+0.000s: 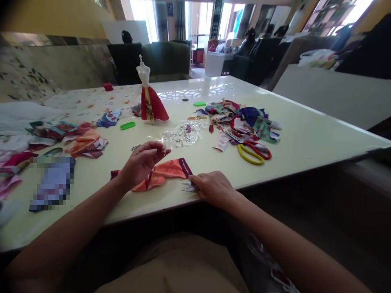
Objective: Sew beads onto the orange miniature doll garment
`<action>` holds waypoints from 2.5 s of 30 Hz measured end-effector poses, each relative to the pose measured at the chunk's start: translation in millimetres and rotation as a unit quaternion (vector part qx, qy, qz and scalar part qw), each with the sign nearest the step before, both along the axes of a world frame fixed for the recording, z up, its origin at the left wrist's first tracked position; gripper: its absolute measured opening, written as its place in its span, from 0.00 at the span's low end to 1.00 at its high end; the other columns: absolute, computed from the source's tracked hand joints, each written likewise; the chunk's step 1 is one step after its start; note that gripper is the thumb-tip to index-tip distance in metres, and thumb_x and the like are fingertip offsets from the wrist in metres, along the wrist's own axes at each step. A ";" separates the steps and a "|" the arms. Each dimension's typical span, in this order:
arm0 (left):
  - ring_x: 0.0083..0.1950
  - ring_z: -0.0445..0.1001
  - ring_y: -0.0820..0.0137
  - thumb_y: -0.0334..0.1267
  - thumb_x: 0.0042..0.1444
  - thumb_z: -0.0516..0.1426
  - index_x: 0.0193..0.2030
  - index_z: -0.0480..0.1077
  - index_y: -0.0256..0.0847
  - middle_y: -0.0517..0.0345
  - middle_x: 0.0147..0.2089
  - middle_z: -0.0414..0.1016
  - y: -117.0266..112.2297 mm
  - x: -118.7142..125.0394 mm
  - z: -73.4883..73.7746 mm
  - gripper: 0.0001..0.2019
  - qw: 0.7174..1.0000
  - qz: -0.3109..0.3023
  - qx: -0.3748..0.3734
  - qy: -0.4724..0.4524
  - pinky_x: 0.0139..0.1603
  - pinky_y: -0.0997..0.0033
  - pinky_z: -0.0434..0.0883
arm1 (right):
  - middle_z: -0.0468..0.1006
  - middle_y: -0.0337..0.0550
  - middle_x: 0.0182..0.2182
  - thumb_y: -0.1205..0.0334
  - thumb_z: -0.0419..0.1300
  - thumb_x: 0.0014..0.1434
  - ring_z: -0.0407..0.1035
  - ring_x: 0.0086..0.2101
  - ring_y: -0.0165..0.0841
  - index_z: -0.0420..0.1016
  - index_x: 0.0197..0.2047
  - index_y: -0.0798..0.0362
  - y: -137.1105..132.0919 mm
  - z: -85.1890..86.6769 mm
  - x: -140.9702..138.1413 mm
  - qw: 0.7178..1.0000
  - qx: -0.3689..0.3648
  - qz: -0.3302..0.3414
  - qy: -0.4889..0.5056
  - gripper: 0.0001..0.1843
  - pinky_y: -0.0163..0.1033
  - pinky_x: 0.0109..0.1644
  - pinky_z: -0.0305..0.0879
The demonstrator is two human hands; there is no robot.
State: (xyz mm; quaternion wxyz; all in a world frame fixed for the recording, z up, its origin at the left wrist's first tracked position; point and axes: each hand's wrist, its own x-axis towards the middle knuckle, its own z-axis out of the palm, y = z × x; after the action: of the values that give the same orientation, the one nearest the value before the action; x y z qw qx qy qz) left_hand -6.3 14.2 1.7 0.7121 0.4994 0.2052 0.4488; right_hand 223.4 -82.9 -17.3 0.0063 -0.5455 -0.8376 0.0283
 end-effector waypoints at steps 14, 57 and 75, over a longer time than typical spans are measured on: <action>0.45 0.77 0.69 0.30 0.50 0.61 0.40 0.73 0.36 0.56 0.38 0.77 4.2 -2.8 -1.9 0.09 0.994 0.038 -0.102 -0.018 0.58 0.62 0.69 | 0.81 0.44 0.38 0.55 0.56 0.62 0.74 0.32 0.33 0.69 0.57 0.50 3.0 8.0 10.4 0.969 0.122 -0.067 0.202 0.21 0.35 0.36 0.64; 0.41 0.72 0.73 0.36 0.55 0.61 0.42 0.71 0.39 0.58 0.40 0.73 -7.3 -4.6 10.3 0.09 0.973 0.030 0.003 0.227 0.46 0.70 0.69 | 0.79 0.45 0.42 0.38 0.51 0.60 0.71 0.41 0.38 0.76 0.49 0.51 8.3 31.6 72.0 0.935 -0.141 -0.146 0.291 0.29 0.39 0.43 0.63; 0.38 0.75 0.72 0.38 0.52 0.64 0.41 0.72 0.38 0.59 0.38 0.73 -6.3 -4.7 11.6 0.11 0.978 -0.007 -0.100 0.184 0.46 0.67 0.72 | 0.75 0.38 0.27 0.46 0.53 0.64 0.64 0.26 0.28 0.72 0.45 0.52 19.8 33.2 24.8 0.960 0.055 -0.069 0.267 0.18 0.34 0.32 0.55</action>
State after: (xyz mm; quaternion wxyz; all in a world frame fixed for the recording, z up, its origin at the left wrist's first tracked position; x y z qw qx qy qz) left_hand -11.0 7.9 13.4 0.7116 0.5012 0.3728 0.3216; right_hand 248.3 -63.1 15.8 0.2622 -0.5732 -0.7660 0.1262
